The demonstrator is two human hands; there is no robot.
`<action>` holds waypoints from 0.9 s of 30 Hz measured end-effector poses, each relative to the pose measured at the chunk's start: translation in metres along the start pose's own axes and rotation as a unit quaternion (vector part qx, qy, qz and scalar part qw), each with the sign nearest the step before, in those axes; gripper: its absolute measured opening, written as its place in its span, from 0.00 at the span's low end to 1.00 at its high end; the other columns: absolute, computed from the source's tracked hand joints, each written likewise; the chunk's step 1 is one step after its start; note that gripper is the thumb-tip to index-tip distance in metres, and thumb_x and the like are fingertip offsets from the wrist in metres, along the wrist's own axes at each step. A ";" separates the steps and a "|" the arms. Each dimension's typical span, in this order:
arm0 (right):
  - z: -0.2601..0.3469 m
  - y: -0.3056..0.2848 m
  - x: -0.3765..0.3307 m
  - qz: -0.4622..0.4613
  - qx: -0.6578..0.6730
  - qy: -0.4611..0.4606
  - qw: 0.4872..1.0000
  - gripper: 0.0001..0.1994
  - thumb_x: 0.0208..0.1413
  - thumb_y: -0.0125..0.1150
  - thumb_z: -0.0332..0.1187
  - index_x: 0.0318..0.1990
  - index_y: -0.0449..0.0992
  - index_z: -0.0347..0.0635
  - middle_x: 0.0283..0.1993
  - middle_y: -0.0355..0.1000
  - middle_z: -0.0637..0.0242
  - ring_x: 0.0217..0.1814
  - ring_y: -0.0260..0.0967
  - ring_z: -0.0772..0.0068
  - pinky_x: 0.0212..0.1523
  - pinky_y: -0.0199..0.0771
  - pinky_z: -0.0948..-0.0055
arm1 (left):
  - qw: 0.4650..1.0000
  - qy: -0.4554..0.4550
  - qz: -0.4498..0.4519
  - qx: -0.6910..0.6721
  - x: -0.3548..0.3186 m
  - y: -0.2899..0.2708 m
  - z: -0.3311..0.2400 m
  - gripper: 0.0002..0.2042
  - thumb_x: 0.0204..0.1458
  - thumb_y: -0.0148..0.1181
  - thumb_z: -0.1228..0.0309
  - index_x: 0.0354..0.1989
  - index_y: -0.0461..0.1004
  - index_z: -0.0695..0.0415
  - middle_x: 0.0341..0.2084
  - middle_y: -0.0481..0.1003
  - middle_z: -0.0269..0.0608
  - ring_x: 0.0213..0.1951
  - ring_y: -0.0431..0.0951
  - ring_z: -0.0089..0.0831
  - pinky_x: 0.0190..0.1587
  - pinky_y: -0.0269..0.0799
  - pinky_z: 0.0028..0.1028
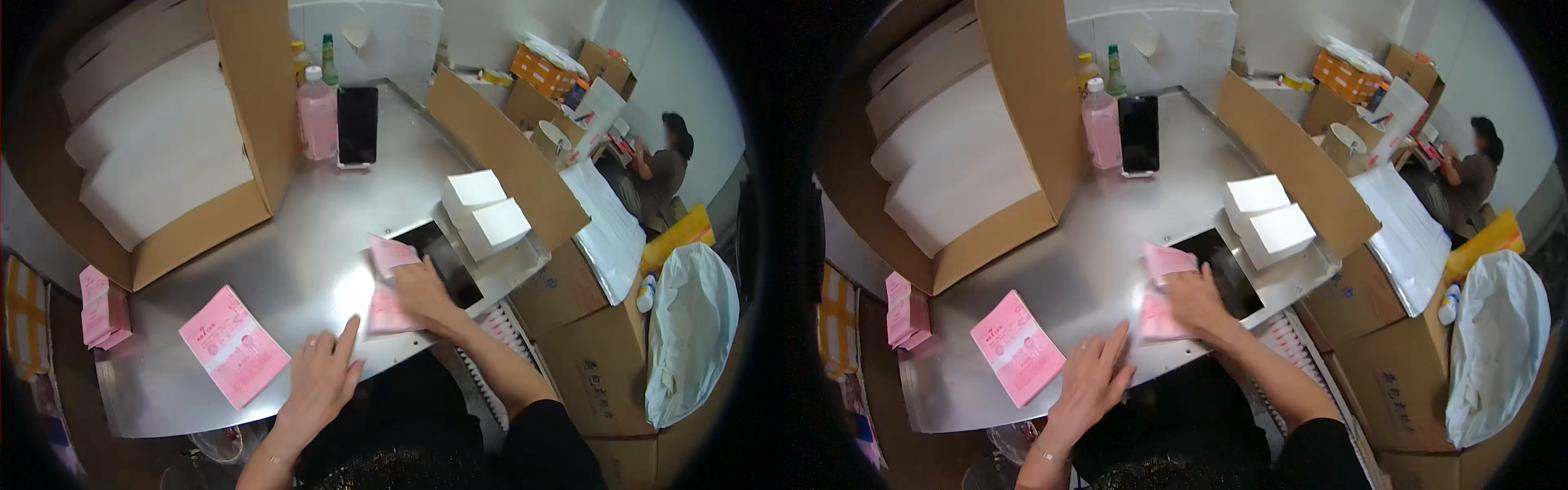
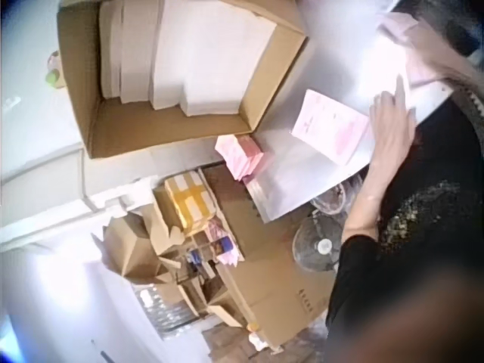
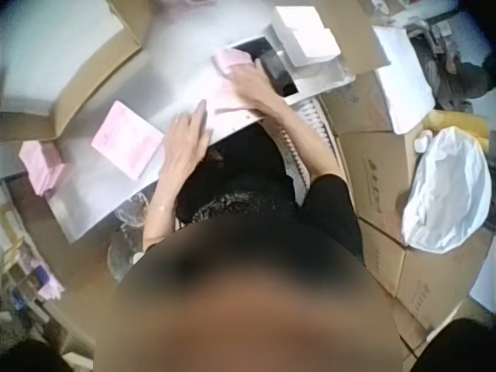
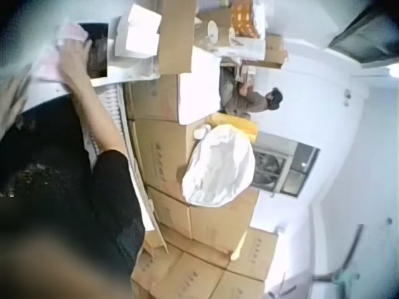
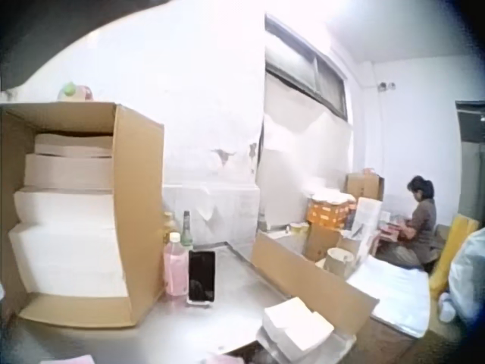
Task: Sealing individual tissue packs and packaging them into larger cardboard boxes, then sealing the boxes with tape.
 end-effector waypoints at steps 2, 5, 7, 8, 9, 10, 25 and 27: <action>-0.039 -0.012 -0.007 -0.008 0.156 0.134 0.979 0.11 0.53 0.58 0.32 0.40 0.77 0.36 0.40 0.77 0.45 0.45 0.76 0.46 0.51 0.73 0.46 | 0.999 0.050 -0.014 -0.009 -0.021 -0.002 0.001 0.21 0.43 0.63 0.76 0.50 0.74 0.57 0.35 0.67 0.46 0.37 0.69 0.43 0.40 0.64 0.39; -0.034 -0.021 -0.018 0.127 -0.059 0.067 0.988 0.08 0.49 0.60 0.31 0.22 0.77 0.38 0.25 0.76 0.48 0.30 0.77 0.49 0.31 0.76 0.51 | 0.996 0.063 -0.023 -0.051 -0.035 -0.013 0.008 0.15 0.38 0.61 0.79 0.39 0.76 0.55 0.37 0.69 0.46 0.42 0.70 0.45 0.45 0.63 0.41; -0.020 -0.067 -0.021 -0.015 -0.065 0.034 0.997 0.07 0.54 0.57 0.30 0.37 0.78 0.39 0.29 0.76 0.52 0.33 0.76 0.48 0.34 0.75 0.53 | 0.994 0.004 -0.113 0.005 -0.054 -0.041 0.037 0.15 0.37 0.60 0.79 0.38 0.75 0.55 0.40 0.70 0.46 0.48 0.70 0.47 0.50 0.61 0.45; -0.012 -0.105 -0.031 -0.183 -0.025 -0.003 0.983 0.08 0.54 0.58 0.30 0.40 0.77 0.39 0.32 0.76 0.54 0.36 0.76 0.50 0.36 0.73 0.52 | 0.983 -0.046 -0.171 0.051 -0.069 -0.062 0.049 0.15 0.37 0.60 0.78 0.38 0.74 0.55 0.40 0.70 0.47 0.50 0.70 0.48 0.54 0.60 0.47; -0.006 -0.132 -0.031 -0.240 -0.096 0.006 0.966 0.08 0.55 0.59 0.30 0.42 0.76 0.40 0.34 0.74 0.56 0.39 0.73 0.52 0.39 0.70 0.53 | 0.967 -0.114 -0.183 0.137 -0.078 -0.080 0.054 0.15 0.38 0.60 0.77 0.38 0.73 0.55 0.40 0.69 0.47 0.50 0.69 0.49 0.56 0.57 0.51; -0.005 -0.157 -0.029 -0.295 -0.171 0.018 0.940 0.09 0.55 0.59 0.30 0.43 0.75 0.40 0.36 0.72 0.58 0.42 0.71 0.54 0.42 0.68 0.53 | 0.940 -0.177 -0.193 0.219 -0.084 -0.094 0.059 0.15 0.38 0.61 0.75 0.39 0.72 0.55 0.40 0.69 0.48 0.51 0.69 0.50 0.59 0.55 0.54; -0.054 -0.121 -0.031 -0.296 -0.097 0.016 0.950 0.16 0.48 0.56 0.21 0.46 0.76 0.33 0.45 0.73 0.53 0.49 0.68 0.51 0.43 0.66 0.50 | 0.995 0.089 -0.005 -0.036 0.004 0.037 -0.010 0.21 0.44 0.61 0.78 0.50 0.71 0.65 0.45 0.70 0.55 0.47 0.71 0.50 0.45 0.66 0.41; 0.045 -0.097 -0.047 -0.226 -0.007 -0.117 0.967 0.15 0.50 0.56 0.25 0.47 0.74 0.34 0.47 0.72 0.53 0.49 0.72 0.50 0.47 0.70 0.45 | 0.996 0.060 -0.048 -0.049 0.003 0.026 -0.001 0.24 0.42 0.65 0.74 0.51 0.71 0.65 0.50 0.68 0.57 0.52 0.70 0.52 0.46 0.67 0.41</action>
Point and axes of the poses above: each hand's wrist, its own x-axis towards the middle knuckle, its own y-axis out of the palm, z = x × y, the point moved 7 cm from there along x, towards the middle knuckle
